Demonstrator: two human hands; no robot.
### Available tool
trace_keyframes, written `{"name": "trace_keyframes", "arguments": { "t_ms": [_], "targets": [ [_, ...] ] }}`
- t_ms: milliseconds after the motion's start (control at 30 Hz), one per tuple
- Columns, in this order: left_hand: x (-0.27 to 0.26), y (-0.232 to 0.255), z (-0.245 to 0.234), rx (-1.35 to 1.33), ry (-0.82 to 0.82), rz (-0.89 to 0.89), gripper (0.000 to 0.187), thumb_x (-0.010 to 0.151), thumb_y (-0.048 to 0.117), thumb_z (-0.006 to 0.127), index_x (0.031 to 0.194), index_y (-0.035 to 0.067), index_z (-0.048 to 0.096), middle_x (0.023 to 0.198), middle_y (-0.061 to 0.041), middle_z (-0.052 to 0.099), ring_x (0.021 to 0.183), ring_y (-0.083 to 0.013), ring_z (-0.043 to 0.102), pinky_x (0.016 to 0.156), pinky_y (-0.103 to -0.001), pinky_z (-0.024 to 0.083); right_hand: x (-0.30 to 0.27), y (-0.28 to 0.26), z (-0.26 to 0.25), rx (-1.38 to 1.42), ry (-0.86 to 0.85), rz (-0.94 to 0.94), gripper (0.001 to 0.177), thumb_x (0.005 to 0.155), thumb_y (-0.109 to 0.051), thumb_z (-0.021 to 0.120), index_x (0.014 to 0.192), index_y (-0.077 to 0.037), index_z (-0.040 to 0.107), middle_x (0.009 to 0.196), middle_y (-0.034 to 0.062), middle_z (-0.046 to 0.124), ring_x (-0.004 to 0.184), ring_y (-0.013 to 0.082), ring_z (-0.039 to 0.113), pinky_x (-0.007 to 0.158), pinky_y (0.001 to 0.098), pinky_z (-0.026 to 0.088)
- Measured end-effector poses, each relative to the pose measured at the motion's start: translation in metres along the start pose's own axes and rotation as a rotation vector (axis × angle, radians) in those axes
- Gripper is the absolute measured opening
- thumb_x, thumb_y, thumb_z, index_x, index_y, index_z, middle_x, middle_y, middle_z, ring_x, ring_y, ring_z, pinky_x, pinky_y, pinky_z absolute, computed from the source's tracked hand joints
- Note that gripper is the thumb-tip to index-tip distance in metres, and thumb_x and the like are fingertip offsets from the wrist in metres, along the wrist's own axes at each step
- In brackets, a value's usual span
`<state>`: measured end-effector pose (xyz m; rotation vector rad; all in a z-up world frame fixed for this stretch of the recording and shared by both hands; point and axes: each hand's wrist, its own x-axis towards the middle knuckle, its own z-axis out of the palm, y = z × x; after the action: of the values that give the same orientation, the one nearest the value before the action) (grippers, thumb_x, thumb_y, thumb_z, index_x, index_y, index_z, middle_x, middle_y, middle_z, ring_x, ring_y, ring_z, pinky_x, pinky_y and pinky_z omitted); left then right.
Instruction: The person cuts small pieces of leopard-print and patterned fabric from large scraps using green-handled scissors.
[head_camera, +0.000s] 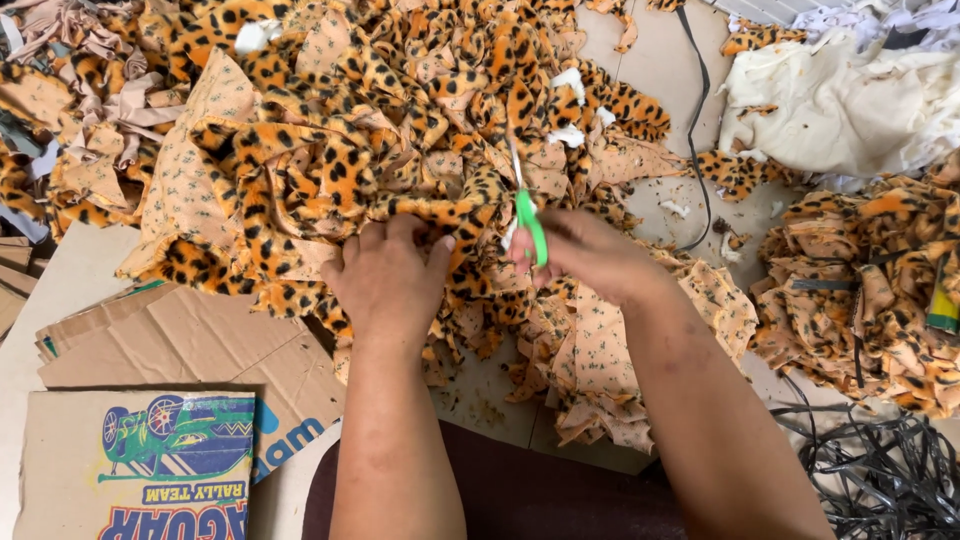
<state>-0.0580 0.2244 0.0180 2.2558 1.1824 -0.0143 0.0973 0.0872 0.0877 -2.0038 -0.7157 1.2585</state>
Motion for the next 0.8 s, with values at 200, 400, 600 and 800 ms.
{"name": "trace_keyframes", "arguments": {
  "t_ms": [200,400,600,800],
  "targets": [
    [0.003,0.018,0.02,0.006,-0.017,0.177,0.043,0.092,0.049,0.068,0.126,0.023,0.07,0.118,-0.009,0.061,0.121,-0.0307,0.048,0.099,-0.048,0.029,-0.01,0.043,0.006,-0.056,-0.164,0.01,0.043,0.097,-0.036,0.064,0.105,0.006,0.068,0.089,0.0221,0.07,0.083,0.03,0.072,0.075,0.0377,0.063],
    [-0.004,0.019,-0.013,-0.51,-0.088,0.05,0.037,0.107,0.026,0.048,0.129,0.0,0.063,0.097,-0.02,0.071,0.074,-0.0314,0.072,0.058,-0.042,0.055,-0.016,0.048,-0.003,-0.122,-0.224,-0.003,0.051,0.087,-0.044,0.073,0.088,0.006,0.068,0.08,0.0222,0.071,0.074,0.0297,0.075,0.064,0.038,0.065],
    [-0.004,0.008,-0.019,-0.677,-0.091,0.111,0.04,0.11,0.02,0.038,0.124,-0.012,0.056,0.096,-0.024,0.071,0.058,-0.0285,0.069,0.05,-0.042,0.056,-0.001,0.056,0.012,0.008,-0.386,0.039,0.061,0.09,-0.054,0.064,0.094,0.007,0.07,0.09,0.0261,0.068,0.084,0.035,0.074,0.065,0.038,0.067],
    [-0.017,0.017,-0.037,-0.539,-0.203,0.118,0.042,0.109,0.023,0.041,0.133,-0.007,0.056,0.096,-0.022,0.073,0.079,-0.0344,0.075,0.06,-0.046,0.058,0.032,0.067,0.031,0.316,-0.44,-0.078,0.062,0.091,-0.058,0.062,0.091,0.004,0.067,0.092,0.021,0.064,0.085,0.0313,0.07,0.061,0.0371,0.067]
  ]
}}
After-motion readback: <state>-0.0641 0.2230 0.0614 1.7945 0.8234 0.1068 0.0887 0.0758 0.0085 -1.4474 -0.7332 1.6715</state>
